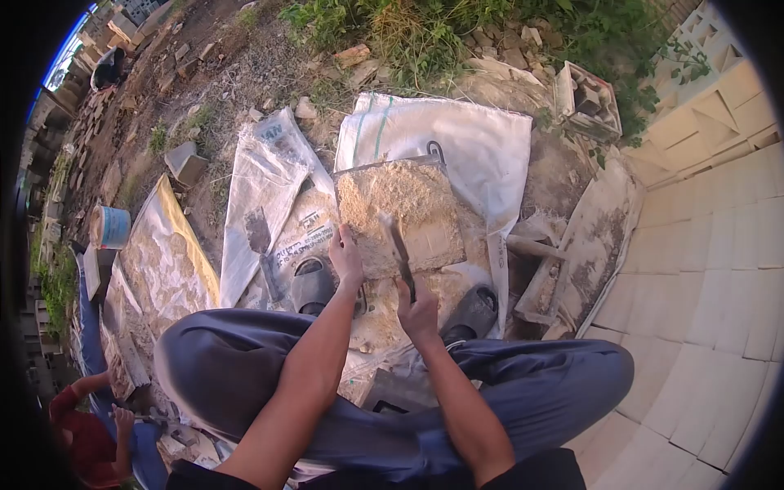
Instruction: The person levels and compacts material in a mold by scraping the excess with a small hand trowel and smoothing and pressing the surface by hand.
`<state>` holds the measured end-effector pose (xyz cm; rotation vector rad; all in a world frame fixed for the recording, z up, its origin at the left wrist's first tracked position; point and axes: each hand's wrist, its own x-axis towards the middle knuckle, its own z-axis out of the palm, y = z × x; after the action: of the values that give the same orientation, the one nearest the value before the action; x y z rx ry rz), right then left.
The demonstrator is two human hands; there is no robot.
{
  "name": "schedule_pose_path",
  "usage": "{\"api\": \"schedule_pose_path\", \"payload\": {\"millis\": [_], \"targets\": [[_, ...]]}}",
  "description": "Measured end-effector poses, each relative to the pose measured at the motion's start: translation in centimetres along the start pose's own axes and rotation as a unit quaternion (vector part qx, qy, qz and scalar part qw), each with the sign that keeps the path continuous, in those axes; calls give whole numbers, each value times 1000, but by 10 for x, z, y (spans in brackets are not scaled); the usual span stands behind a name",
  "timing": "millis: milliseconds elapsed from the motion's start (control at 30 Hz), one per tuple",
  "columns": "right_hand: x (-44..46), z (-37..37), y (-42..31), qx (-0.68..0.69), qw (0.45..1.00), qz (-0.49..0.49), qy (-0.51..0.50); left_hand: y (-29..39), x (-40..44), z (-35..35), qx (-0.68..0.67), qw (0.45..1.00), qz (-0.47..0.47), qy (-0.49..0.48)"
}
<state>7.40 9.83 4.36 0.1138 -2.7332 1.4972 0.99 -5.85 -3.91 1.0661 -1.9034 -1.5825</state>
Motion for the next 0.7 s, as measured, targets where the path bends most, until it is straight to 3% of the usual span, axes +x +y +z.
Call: {"api": "schedule_pose_path", "payload": {"millis": [33,67,167,200,267,333,367,400,567,633,700], "targets": [[-10,7,17,-24,998,19,-51,3,0,-1,-7,1000,9,15],[-18,15,33,-151,983,58,-88,0,3,-3,-10,1000,13,21],[-9,12,24,-138,980,47,-137,-24,19,-4,-120,991,-46,-22],[-2,9,11,-71,985,53,-151,-33,24,-9,-157,983,-66,-65],[2,10,-22,-23,991,48,-120,-27,22,-15,-259,952,-123,-109],[3,22,-32,24,994,42,-93,-23,24,-12,-248,956,-118,-101],[2,30,-31,13,997,42,-71,-22,26,-14,-234,961,-113,-97],[0,37,-28,2,998,43,-46,-16,27,-21,-268,937,-183,-125],[-32,54,5,-133,981,108,-89,-25,39,-23,-284,928,-190,-149],[-23,47,-6,-7,999,18,-48,-27,37,-22,-304,924,-184,-141],[-15,44,-20,2,999,26,-36,-24,35,-25,-298,925,-184,-145]]}}
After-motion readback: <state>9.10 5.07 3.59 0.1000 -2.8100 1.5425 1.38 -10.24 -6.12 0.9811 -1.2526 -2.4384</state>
